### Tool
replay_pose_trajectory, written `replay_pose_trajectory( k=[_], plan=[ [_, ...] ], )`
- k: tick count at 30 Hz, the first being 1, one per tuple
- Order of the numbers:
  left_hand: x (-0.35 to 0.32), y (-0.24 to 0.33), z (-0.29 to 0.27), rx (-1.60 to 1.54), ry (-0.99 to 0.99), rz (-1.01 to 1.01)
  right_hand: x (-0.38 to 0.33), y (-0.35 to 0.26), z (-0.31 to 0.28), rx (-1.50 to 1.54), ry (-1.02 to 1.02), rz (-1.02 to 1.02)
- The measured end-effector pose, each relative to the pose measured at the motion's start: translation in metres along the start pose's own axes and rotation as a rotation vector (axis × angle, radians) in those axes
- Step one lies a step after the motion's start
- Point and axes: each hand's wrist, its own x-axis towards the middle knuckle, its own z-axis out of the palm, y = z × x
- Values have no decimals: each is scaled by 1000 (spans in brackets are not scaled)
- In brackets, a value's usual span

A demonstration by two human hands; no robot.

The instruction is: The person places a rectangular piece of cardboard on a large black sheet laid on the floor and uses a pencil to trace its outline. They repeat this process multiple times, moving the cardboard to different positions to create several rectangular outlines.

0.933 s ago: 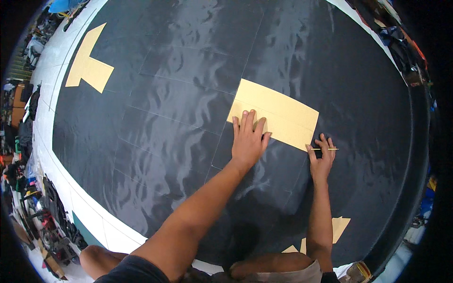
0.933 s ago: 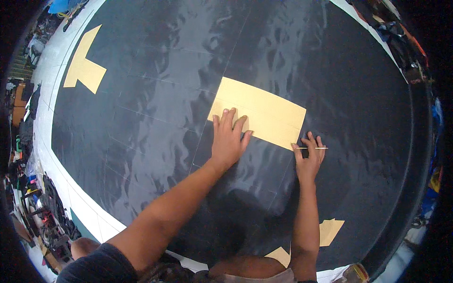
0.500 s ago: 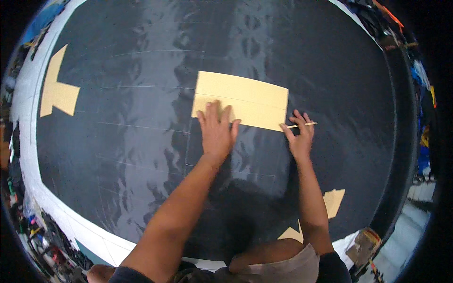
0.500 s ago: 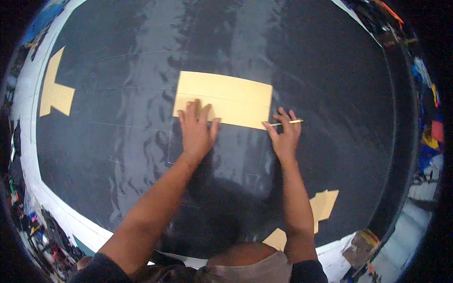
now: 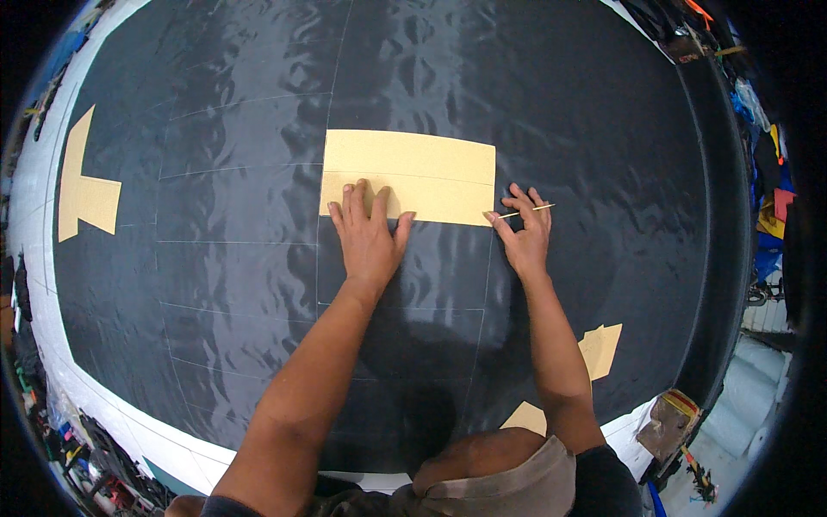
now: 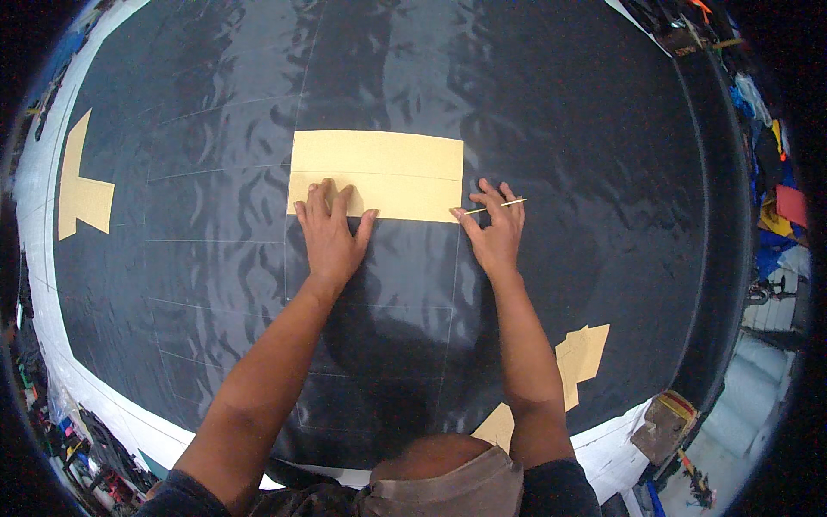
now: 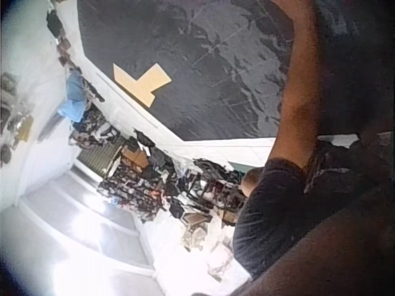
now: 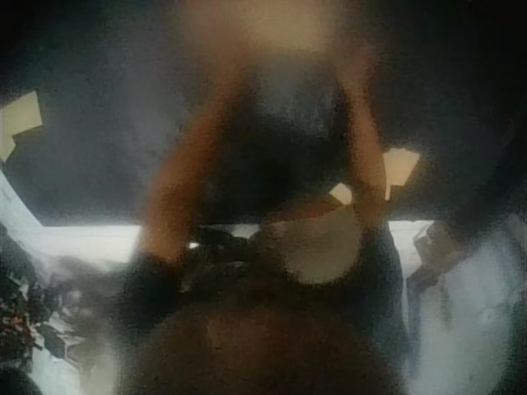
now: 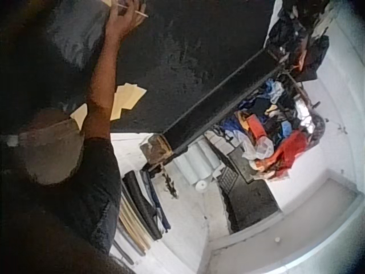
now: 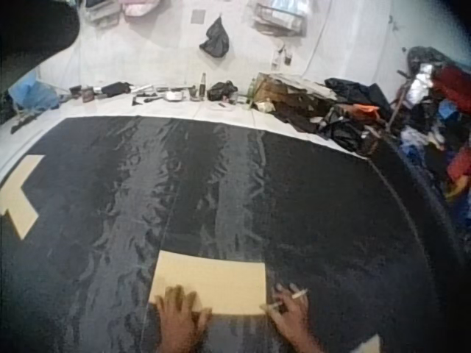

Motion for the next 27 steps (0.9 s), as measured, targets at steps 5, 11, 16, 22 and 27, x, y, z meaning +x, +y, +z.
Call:
replay_pose_trajectory(
  k=[5,11,16,22,27],
  plan=[
    [18,7,-20,115,-198,-48,0,1,0,-1,-3,-14],
    [71,28,-49,192,-628,-233,30,-13,-5,341,216,116],
    [84,28,-57,232,-681,-273,92,-118,1,473,-152,181],
    [86,27,-53,256,-698,-239,144,-172,92,607,-429,-130],
    [82,23,-53,257,-675,-209,152,-200,107,572,-578,-121]
  ],
)
